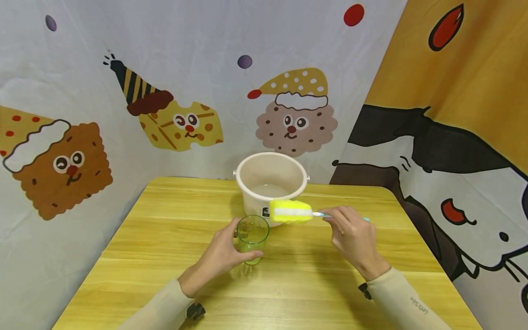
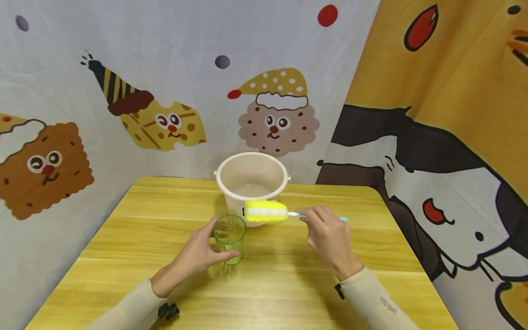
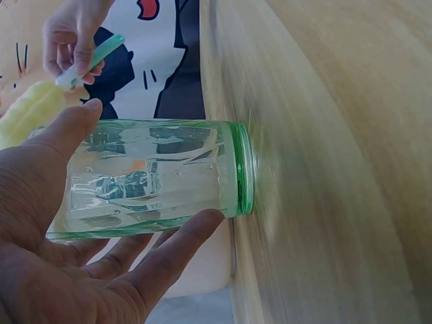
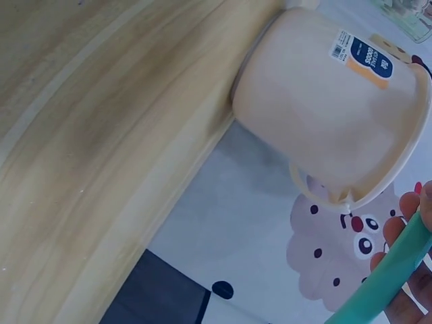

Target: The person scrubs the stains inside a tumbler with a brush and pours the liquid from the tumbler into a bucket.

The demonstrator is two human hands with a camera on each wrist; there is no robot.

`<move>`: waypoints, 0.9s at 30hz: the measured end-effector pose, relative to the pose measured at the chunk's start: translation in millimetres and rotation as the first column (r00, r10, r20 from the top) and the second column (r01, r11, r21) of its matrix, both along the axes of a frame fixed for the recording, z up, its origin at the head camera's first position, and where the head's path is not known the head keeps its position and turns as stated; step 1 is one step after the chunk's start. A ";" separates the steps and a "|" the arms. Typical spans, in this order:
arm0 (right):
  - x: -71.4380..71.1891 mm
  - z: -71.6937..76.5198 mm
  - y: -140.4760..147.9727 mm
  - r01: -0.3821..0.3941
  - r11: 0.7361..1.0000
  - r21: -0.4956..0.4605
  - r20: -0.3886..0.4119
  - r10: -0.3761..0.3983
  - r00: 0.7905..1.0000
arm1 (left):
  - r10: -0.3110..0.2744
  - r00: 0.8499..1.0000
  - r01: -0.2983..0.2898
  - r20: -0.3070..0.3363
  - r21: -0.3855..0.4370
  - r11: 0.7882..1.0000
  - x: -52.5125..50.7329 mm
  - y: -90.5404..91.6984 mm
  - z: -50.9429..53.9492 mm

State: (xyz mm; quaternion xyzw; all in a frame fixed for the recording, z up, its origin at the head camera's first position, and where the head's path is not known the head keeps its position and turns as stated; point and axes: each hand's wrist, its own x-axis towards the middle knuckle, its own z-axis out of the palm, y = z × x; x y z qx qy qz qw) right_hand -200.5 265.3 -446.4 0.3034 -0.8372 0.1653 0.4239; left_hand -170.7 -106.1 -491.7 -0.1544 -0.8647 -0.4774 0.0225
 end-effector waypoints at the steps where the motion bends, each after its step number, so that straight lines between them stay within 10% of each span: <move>1: 0.0 0.2 -0.3 0.002 1.000 0.006 0.005 -0.002 1.000 | -0.001 1.000 0.001 -0.001 0.000 1.000 -0.1 -0.1 -0.2; 27: -3.8 17.3 -19.5 -0.099 0.993 0.063 -0.087 0.104 0.991 | -0.001 1.000 0.001 0.006 -0.011 1.000 0.0 -0.2 -0.2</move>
